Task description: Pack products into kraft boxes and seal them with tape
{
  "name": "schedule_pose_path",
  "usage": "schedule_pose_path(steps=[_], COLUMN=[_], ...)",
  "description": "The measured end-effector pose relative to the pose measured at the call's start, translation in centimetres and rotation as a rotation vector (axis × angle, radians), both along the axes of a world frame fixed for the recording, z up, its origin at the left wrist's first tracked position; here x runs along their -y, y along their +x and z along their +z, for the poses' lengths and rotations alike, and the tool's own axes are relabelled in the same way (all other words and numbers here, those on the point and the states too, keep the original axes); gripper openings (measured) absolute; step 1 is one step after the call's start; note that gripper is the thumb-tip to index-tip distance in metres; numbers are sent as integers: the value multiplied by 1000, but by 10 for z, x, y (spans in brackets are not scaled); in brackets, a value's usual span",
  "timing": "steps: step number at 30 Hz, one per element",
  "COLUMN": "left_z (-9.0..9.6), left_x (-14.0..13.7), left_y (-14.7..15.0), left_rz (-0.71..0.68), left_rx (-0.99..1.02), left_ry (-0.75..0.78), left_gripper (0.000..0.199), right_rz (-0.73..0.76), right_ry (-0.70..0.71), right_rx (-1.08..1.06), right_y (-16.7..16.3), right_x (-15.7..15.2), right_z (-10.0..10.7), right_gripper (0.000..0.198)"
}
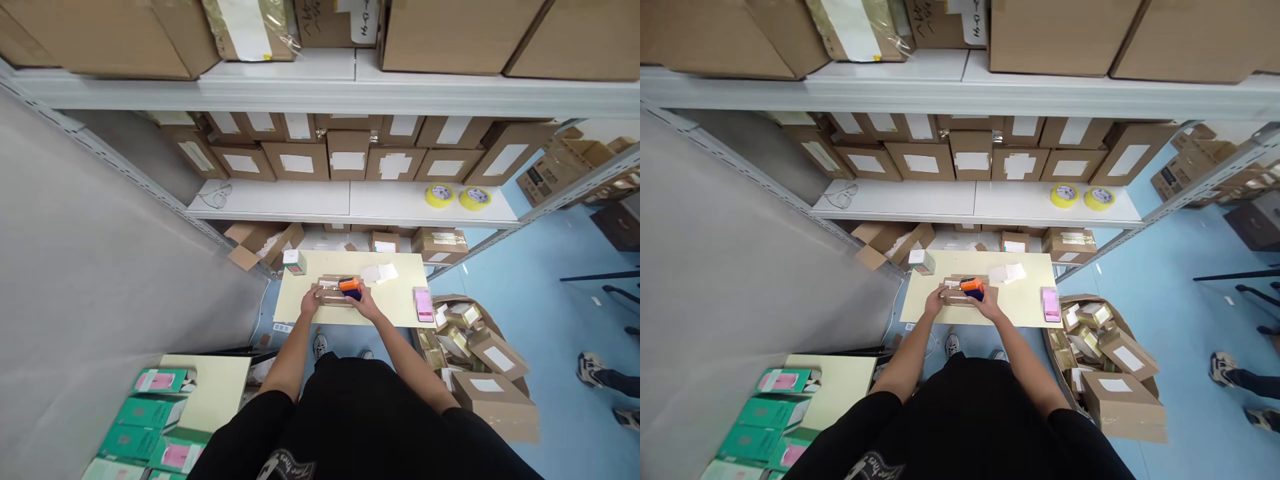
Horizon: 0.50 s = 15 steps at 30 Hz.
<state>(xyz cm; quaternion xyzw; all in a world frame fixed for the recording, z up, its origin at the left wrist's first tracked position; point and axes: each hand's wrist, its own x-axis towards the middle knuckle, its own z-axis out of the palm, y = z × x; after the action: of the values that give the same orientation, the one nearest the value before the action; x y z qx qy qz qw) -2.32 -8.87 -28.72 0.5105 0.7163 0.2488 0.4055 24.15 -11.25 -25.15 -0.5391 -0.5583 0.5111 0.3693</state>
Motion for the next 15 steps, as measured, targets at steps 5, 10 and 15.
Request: schedule_pose_path(steps=[5, 10, 15], left_z=[-1, -3, -6], left_x=[8, -4, -19], left_y=[10, 24, 34], left_rz=[7, 135, 116], left_rx=[-19, -89, -99], left_ry=[-60, -163, -221], left_gripper=[50, 62, 55], right_rz=[-24, -11, -58], right_ry=[-84, -59, -27], right_rx=[64, 79, 123], right_y=[-4, -3, -9], right_x=[-9, 1, 3], right_z=[-2, -9, -10], right_gripper=[53, 57, 63])
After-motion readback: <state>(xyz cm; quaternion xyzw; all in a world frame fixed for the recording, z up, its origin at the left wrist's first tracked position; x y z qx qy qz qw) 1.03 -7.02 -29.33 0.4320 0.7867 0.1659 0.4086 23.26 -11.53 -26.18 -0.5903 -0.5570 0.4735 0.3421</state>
